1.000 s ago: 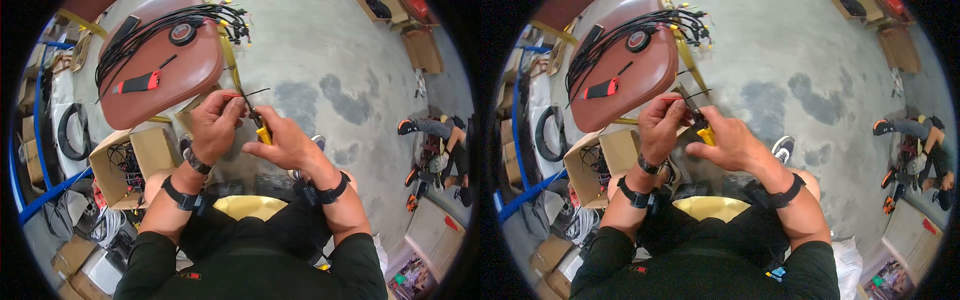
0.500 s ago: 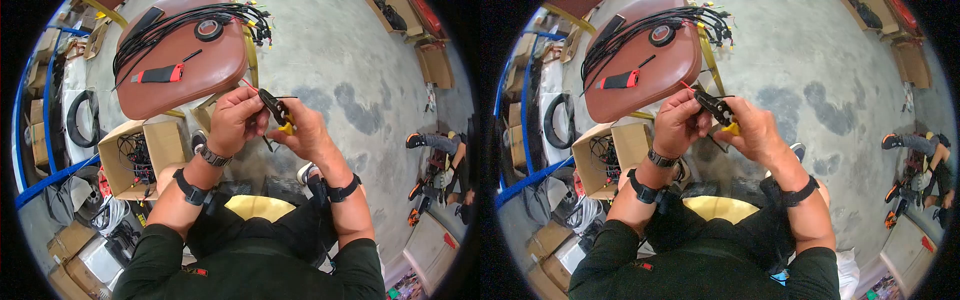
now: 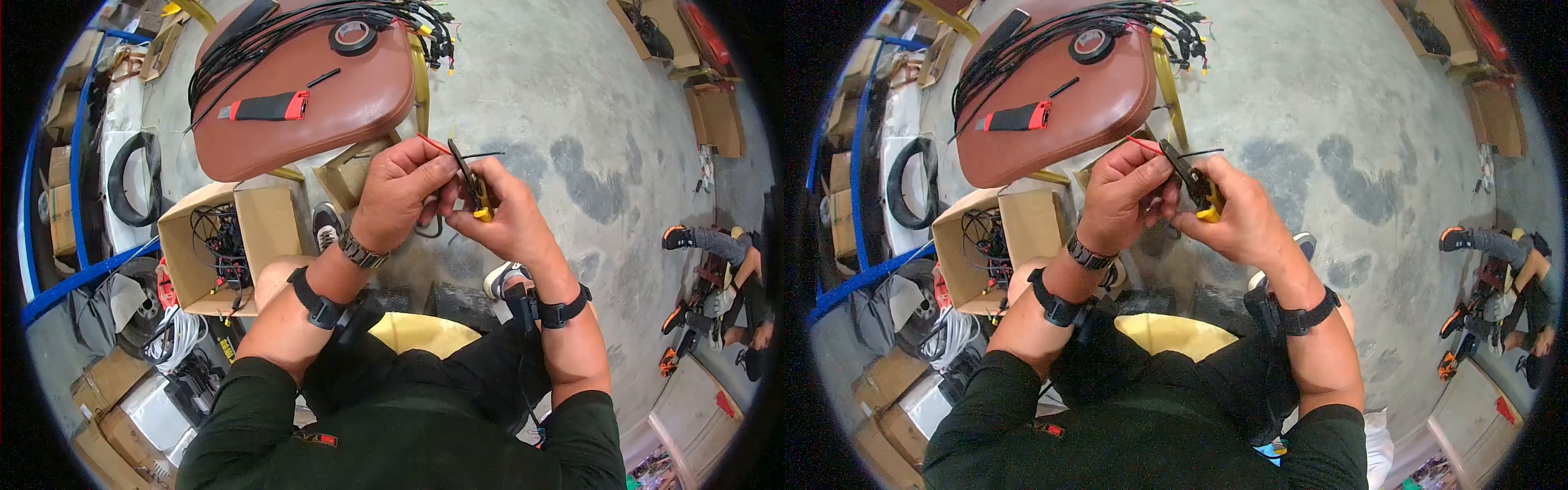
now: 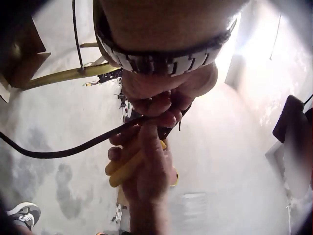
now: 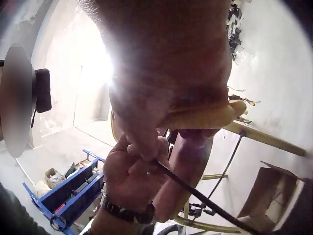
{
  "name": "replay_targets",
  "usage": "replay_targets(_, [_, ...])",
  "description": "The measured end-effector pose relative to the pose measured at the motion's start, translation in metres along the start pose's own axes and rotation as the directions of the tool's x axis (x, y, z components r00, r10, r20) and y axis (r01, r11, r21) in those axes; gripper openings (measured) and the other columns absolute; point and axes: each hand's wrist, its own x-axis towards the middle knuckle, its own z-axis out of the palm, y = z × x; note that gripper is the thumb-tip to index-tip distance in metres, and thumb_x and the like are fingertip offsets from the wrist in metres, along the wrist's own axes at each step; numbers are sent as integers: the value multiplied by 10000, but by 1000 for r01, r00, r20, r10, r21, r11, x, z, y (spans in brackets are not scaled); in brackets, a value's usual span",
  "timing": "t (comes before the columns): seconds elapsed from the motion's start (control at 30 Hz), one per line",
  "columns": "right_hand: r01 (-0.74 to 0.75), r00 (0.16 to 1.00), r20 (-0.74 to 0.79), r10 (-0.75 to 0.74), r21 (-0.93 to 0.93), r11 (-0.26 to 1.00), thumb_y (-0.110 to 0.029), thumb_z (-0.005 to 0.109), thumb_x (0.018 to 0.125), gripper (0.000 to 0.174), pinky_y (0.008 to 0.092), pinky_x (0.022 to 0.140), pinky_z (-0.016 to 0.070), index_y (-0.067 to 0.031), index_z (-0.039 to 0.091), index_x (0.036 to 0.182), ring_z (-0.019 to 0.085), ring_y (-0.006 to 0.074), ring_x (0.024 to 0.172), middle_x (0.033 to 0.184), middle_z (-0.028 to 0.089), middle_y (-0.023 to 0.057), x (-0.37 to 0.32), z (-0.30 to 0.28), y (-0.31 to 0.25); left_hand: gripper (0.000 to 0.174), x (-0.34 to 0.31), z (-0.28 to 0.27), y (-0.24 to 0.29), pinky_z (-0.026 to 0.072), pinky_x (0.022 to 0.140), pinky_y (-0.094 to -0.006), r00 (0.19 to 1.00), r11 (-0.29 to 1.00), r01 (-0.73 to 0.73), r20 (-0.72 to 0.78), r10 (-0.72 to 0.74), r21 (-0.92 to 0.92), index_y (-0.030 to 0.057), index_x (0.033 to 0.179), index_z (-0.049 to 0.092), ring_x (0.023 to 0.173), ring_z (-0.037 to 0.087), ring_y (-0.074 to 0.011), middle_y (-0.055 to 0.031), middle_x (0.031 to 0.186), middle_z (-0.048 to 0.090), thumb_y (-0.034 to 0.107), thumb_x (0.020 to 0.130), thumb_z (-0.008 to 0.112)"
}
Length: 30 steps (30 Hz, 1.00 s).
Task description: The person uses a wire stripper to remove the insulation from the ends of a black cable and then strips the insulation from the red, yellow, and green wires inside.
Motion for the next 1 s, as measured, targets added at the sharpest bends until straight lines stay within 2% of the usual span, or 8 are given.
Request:
replay_targets(0.1, [-110, 993, 27, 113, -82, 991, -119, 786, 760, 380, 298, 737, 511, -35, 596, 1078, 619, 131, 787, 865, 656, 46, -1, -5, -8, 169, 3, 1, 0, 440, 459, -224, 995, 994, -101, 2, 101, 48, 38, 1019, 593, 552, 585, -110, -48, 747, 648, 176, 950, 661])
replay_targets(0.3, [-191, 978, 104, 182, 86, 978, -137, 790, 760, 378, 268, 712, 464, -26, 594, 1064, 544, 98, 783, 842, 582, 5, -2, -6, -1, 228, 5, -2, 5, 447, 481, -207, 991, 925, -124, 1, 132, 359, 15, 960, 628, 608, 598, -78, -47, 801, 684, 175, 875, 767])
replay_targets(0.4, [-233, 964, 154, 216, 102, 967, -128, 789, 759, 370, 262, 722, 461, -33, 591, 1058, 545, 90, 802, 860, 586, 8, -2, -11, -8, 230, 4, -6, 12, 466, 530, -211, 998, 911, -62, 46, 47, 409, 8, 919, 643, 647, 604, -72, -34, 806, 686, 188, 870, 777])
replay_targets(0.5, [-241, 959, 194, 208, 165, 956, -109, 783, 763, 356, 258, 714, 456, -36, 589, 1053, 539, 84, 793, 856, 582, -3, -1, -13, -6, 208, 7, -7, 6, 478, 597, -216, 981, 847, -191, 77, 176, 496, 12, 885, 647, 698, 602, -59, -23, 815, 689, 175, 872, 776])
replay_targets(0.7, [-226, 966, 175, 190, 218, 949, -80, 769, 770, 341, 248, 702, 448, -38, 587, 1055, 532, 74, 777, 834, 572, -15, 0, -12, -10, 195, 6, 4, -4, 482, 655, -219, 967, 901, -236, -2, 254, 365, 16, 877, 640, 758, 603, -55, -14, 825, 689, 130, 846, 795])
replay_targets(0.8, [-223, 971, 140, 195, 227, 948, -75, 767, 770, 328, 242, 689, 443, -43, 596, 1047, 530, 68, 766, 823, 566, -22, -2, -10, -18, 188, 3, 6, -4, 496, 661, -224, 958, 886, -263, -9, 288, 382, 14, 894, 637, 756, 605, -57, -14, 823, 686, 100, 840, 796])
replay_targets(0.9, [-193, 979, 90, 183, 123, 973, -66, 773, 765, 317, 232, 680, 440, -50, 606, 1035, 530, 58, 759, 827, 569, -26, -3, -9, -13, 172, 4, 6, -12, 504, 666, -222, 943, 885, -297, -36, 331, 358, 14, 884, 638, 756, 602, -55, -5, 811, 673, 79, 840, 791])
replay_targets(1.0, [-209, 977, 66, 201, 175, 962, -59, 785, 755, 324, 227, 667, 440, -53, 612, 1029, 533, 51, 742, 815, 579, -31, -4, -9, -15, 185, 6, 10, -12, 506, 661, -219, 927, 874, -337, -39, 373, 350, 20, 866, 642, 739, 596, -51, -4, 822, 672, 86, 824, 810])
